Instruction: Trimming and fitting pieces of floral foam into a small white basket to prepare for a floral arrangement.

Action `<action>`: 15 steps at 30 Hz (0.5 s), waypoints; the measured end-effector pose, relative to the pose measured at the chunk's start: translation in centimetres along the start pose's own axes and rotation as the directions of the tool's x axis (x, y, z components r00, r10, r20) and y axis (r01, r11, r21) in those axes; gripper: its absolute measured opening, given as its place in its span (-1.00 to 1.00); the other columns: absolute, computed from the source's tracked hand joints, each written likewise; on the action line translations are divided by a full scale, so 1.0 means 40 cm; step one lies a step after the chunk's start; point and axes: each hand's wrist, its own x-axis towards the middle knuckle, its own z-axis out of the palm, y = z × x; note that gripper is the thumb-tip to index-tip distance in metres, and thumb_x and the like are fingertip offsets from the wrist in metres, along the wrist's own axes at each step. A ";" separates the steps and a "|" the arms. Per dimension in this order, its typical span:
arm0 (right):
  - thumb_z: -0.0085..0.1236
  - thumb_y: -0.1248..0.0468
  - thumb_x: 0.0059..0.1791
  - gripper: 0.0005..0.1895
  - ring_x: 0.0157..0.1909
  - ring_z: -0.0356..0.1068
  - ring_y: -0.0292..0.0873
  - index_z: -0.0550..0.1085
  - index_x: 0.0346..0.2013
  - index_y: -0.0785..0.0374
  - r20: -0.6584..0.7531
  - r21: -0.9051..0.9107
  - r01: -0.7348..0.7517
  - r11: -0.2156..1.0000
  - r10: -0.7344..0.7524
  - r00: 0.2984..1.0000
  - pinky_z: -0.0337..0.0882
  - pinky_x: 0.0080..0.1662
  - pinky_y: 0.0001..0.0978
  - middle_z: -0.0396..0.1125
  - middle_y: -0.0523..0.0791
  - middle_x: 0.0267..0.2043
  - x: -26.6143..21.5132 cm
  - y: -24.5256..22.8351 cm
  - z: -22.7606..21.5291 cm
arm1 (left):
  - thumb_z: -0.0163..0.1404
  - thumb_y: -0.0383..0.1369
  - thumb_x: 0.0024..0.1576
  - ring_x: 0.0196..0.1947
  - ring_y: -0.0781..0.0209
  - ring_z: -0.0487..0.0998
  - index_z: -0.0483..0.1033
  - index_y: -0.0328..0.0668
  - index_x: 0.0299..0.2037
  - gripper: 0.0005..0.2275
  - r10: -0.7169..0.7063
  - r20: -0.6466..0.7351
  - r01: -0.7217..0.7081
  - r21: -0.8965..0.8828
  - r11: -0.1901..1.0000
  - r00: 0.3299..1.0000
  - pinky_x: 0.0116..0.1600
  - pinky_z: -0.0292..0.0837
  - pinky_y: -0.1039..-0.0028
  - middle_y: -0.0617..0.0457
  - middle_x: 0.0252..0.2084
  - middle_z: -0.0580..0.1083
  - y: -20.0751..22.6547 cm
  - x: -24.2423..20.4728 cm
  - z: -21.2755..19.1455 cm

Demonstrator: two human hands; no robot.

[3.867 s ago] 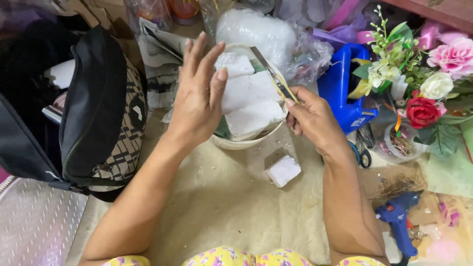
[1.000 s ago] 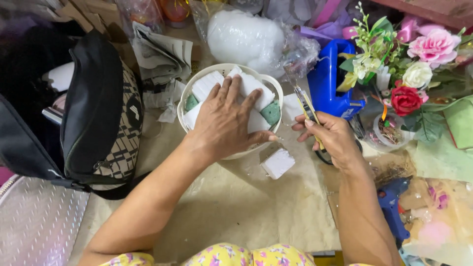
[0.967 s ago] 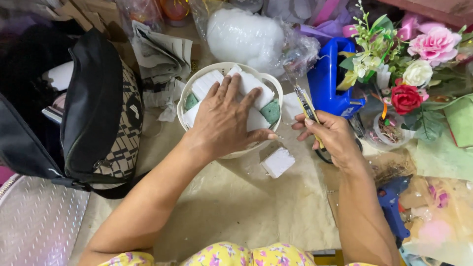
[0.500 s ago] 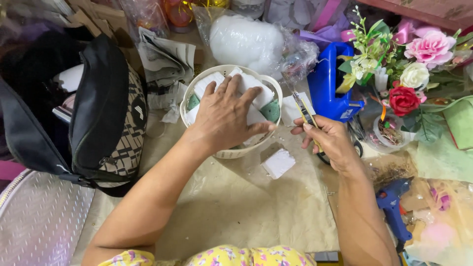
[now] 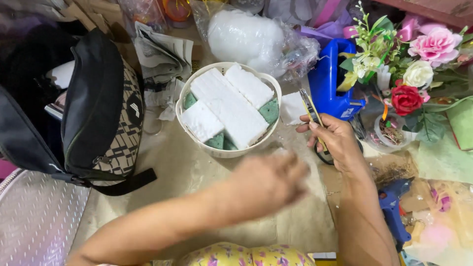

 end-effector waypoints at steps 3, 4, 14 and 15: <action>0.06 0.22 0.06 -0.64 -0.50 0.33 -0.29 0.52 0.08 0.35 0.017 -0.013 0.023 1.000 -0.023 1.000 0.18 -0.52 -0.60 0.54 0.05 -0.15 -0.004 -0.001 -0.004 | 0.10 0.05 0.13 0.00 -0.27 0.57 0.48 -0.34 0.05 -0.45 -0.122 0.215 0.063 0.262 0.963 0.969 -0.18 0.62 0.17 -0.53 0.15 0.41 0.030 -0.075 0.195; 0.06 0.22 0.06 -0.64 -0.50 0.33 -0.29 0.52 0.08 0.35 0.022 -0.014 0.019 1.000 -0.019 1.000 0.18 -0.52 -0.60 0.54 0.05 -0.15 -0.009 -0.004 -0.005 | 0.10 0.05 0.13 0.00 -0.27 0.57 0.48 -0.34 0.05 -0.45 -0.128 0.215 0.070 0.261 0.963 0.968 -0.18 0.62 0.17 -0.53 0.15 0.41 0.022 -0.085 0.215; 0.05 0.29 0.07 -0.69 -0.49 0.33 -0.29 0.50 0.07 0.37 -0.033 0.003 0.005 1.000 -0.005 0.999 0.16 -0.51 -0.64 0.51 0.05 -0.15 -0.012 -0.035 -0.001 | 0.00 -0.41 0.06 -0.25 -0.06 0.46 0.47 -0.15 0.03 -0.70 -0.116 -0.030 0.120 0.142 0.983 0.993 -0.42 0.43 0.26 -0.12 -0.07 0.38 0.013 -0.070 0.131; 0.05 0.34 0.07 -0.72 -0.49 0.33 -0.31 0.50 0.05 0.38 -0.061 0.015 0.009 1.000 -0.008 0.998 0.16 -0.51 -0.67 0.51 0.05 -0.16 -0.018 -0.037 -0.002 | -0.03 -0.46 0.08 -0.25 -0.08 0.43 0.41 -0.22 0.14 -0.63 -0.137 -0.011 0.137 0.014 0.990 0.991 -0.51 0.41 0.20 -0.16 -0.05 0.35 0.028 -0.060 0.081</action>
